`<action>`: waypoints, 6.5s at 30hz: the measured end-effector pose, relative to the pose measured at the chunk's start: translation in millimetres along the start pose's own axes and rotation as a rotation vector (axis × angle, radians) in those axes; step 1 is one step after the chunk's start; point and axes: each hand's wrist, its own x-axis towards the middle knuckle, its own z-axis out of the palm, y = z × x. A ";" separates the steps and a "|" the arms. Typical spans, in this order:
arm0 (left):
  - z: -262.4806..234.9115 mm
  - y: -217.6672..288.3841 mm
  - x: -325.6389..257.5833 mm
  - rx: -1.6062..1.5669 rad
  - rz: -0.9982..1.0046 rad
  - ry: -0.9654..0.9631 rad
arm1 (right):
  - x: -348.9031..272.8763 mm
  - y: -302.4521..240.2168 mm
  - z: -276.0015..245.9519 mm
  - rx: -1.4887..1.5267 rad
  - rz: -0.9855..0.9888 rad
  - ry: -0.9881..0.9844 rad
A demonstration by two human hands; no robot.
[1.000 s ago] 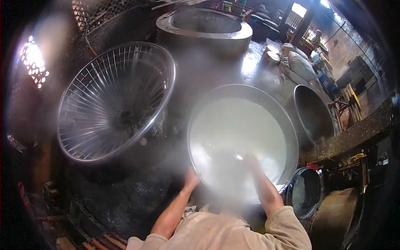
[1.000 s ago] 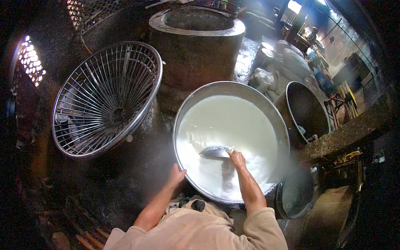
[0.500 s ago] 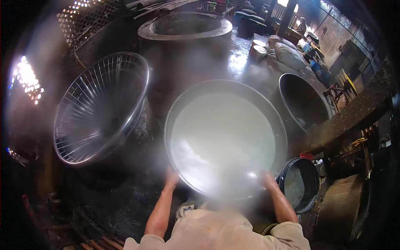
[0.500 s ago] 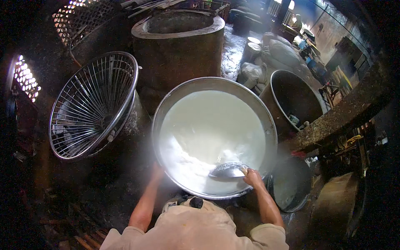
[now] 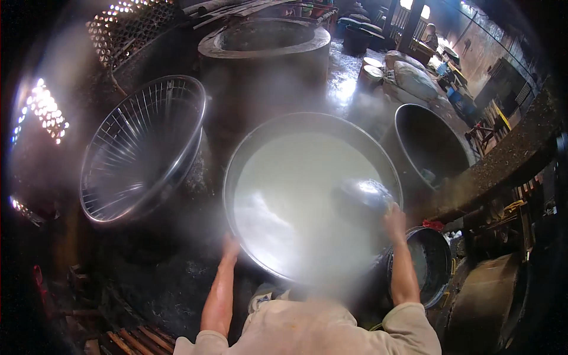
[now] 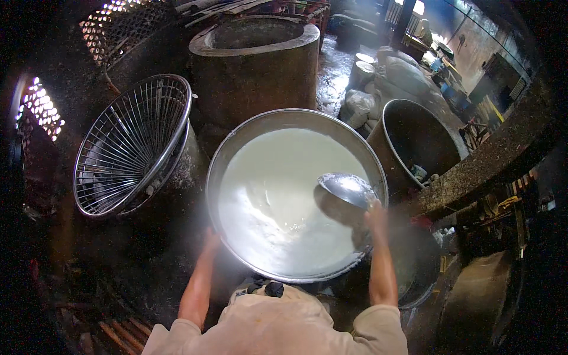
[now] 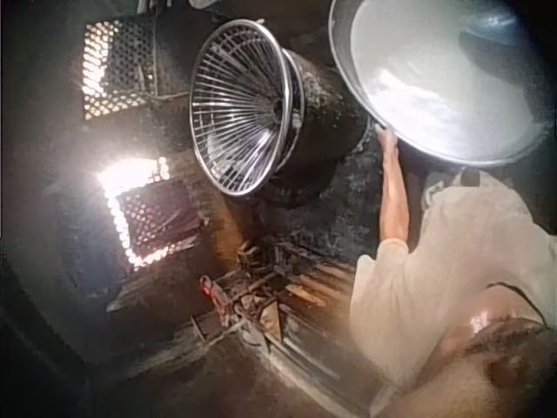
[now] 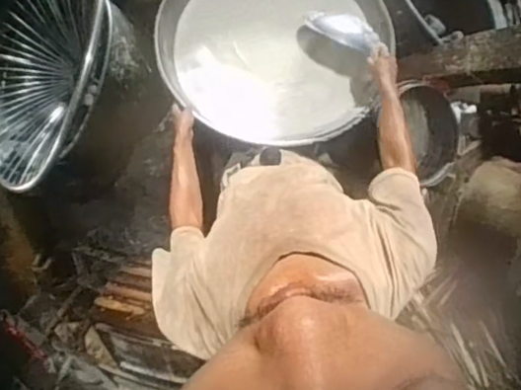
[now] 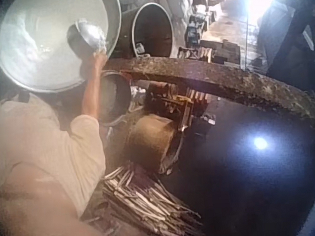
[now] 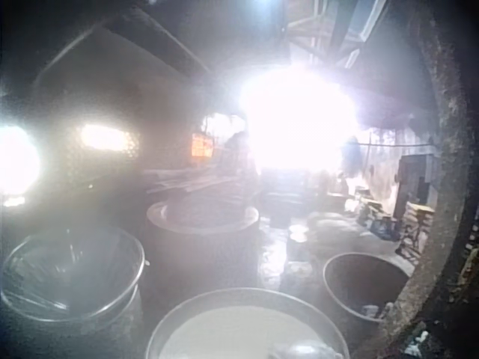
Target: The person stirs a large pot of white liquid with a large metal scoop and uses a bucket to transfer the liquid into a smaller container.
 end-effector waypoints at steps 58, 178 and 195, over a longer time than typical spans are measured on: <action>-39.8 16.6 19.2 0.233 0.092 -0.145 | -34.9 -218.5 185.7 -0.068 -0.058 -0.441; -0.8 -14.5 9.3 0.038 0.064 0.051 | -28.9 -19.0 -25.1 0.117 -0.192 0.034; 7.7 -10.2 19.9 0.145 0.108 0.102 | -70.3 -31.7 162.5 0.430 0.023 -0.195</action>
